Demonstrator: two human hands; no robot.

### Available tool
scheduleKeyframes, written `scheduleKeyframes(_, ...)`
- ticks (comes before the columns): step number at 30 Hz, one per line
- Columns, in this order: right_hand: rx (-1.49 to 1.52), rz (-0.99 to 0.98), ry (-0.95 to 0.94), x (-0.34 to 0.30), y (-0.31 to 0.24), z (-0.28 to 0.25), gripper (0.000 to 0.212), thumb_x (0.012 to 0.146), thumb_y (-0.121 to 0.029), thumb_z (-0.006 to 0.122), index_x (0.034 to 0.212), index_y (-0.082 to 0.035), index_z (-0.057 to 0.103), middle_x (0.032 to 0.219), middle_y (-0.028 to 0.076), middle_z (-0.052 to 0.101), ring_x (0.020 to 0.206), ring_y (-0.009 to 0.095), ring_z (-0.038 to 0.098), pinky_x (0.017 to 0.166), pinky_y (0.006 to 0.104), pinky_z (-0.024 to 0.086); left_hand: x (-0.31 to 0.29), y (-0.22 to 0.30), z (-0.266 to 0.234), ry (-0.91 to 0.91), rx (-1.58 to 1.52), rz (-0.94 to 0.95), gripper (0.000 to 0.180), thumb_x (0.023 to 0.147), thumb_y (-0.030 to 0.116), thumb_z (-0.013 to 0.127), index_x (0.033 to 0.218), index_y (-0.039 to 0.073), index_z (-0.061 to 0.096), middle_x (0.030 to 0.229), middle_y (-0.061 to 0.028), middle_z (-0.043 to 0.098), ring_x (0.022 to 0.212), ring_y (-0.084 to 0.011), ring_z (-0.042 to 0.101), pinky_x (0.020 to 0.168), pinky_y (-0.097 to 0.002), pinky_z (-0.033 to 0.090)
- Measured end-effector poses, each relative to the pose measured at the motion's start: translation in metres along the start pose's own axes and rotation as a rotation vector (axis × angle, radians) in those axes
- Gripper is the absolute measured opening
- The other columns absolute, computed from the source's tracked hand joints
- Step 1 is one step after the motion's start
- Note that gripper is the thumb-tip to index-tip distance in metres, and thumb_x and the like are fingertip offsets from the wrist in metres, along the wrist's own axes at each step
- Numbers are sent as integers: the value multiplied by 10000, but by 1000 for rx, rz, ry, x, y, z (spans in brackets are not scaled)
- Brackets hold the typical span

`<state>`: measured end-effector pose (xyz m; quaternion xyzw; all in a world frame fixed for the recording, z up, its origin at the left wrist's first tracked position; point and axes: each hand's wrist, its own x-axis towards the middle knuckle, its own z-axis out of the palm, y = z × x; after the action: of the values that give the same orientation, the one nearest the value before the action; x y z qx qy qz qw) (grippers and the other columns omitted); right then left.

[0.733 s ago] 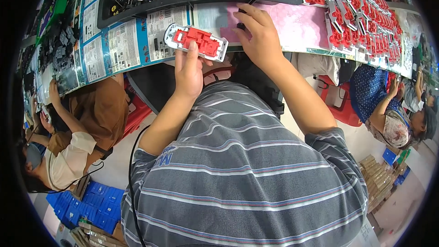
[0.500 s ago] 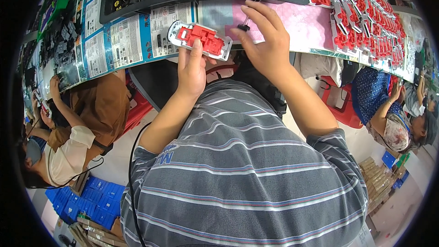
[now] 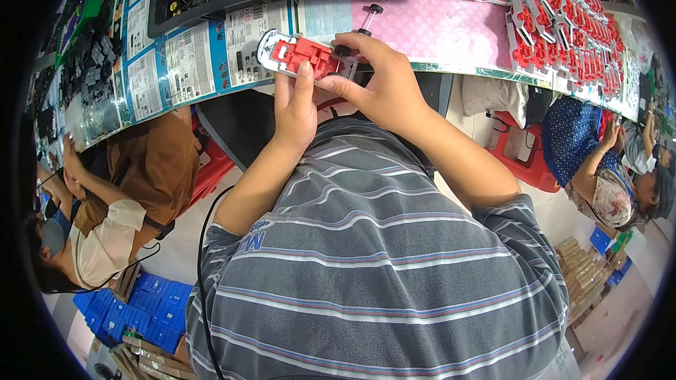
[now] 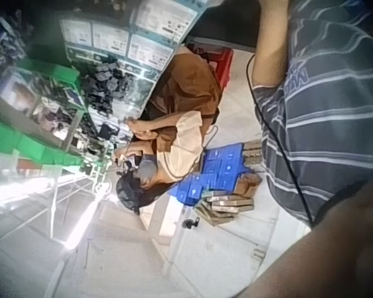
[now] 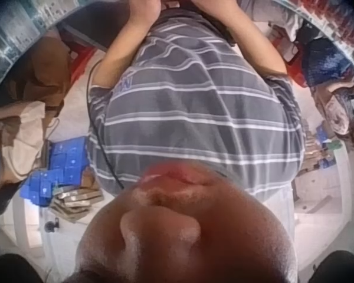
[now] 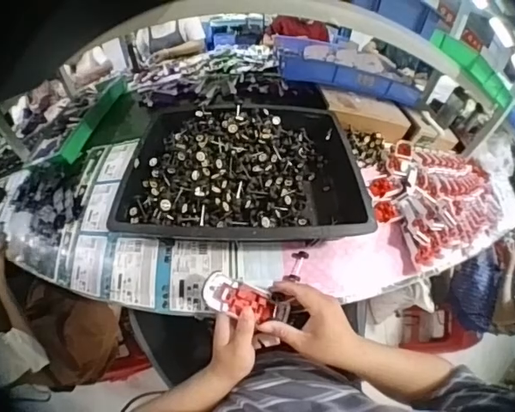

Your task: The person assembles toy cars by taking car chassis, inserting wheel axles from a tray into the car bodies by hand, and placing the assembled cars onto the workstation.

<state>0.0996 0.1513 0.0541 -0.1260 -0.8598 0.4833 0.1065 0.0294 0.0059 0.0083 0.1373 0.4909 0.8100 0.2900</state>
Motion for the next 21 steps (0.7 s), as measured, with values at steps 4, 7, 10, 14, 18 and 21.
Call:
scheduleKeyframes(4,-72,-17,8,-2,1,3,636,753,-260,868,1277,-10,607,1224,156,677,1038,252,673,925,368,521,-1,-6,-3,13,8,-7,404,1071,287,460,1345,3,372,1187,-131,581,1001,-155,615,859,-299,529)
scheduleKeyframes(7,-116,-107,64,-2,5,9,645,712,-303,875,1214,9,616,1105,205,677,1017,353,659,900,396,527,-3,-3,-7,4,38,-46,418,1077,310,434,1364,15,364,1215,-140,573,1032,-174,615,895,-324,523)
scheduleKeyframes(10,-137,-92,-1,-3,0,5,676,740,-261,873,1296,-7,586,1250,185,648,1070,284,657,929,375,520,-4,0,-9,-8,51,-86,428,1084,326,406,1381,22,357,1249,-151,565,1084,-200,614,945,-361,515)
scheduleKeyframes(14,-52,-88,25,-4,-6,1,633,738,-240,862,1258,0,593,1177,189,653,1061,325,643,921,401,517,-4,2,-2,30,-67,-36,418,1070,323,454,1350,27,361,1133,-110,611,875,-127,645,608,-212,533)
scheduleKeyframes(18,-138,-161,41,-4,-8,5,552,733,-197,846,1193,6,619,1133,197,653,1057,375,628,925,421,512,-8,1,-8,20,-53,-75,425,1072,322,452,1355,19,358,1160,-117,600,956,-148,642,751,-260,553)
scheduleKeyframes(21,-141,-176,43,-3,-9,5,535,726,-186,845,1176,3,627,1122,194,653,1053,374,625,922,421,511,-7,2,-6,31,-43,21,426,1074,314,448,1359,11,357,1189,-122,584,1017,-157,621,858,-296,535)
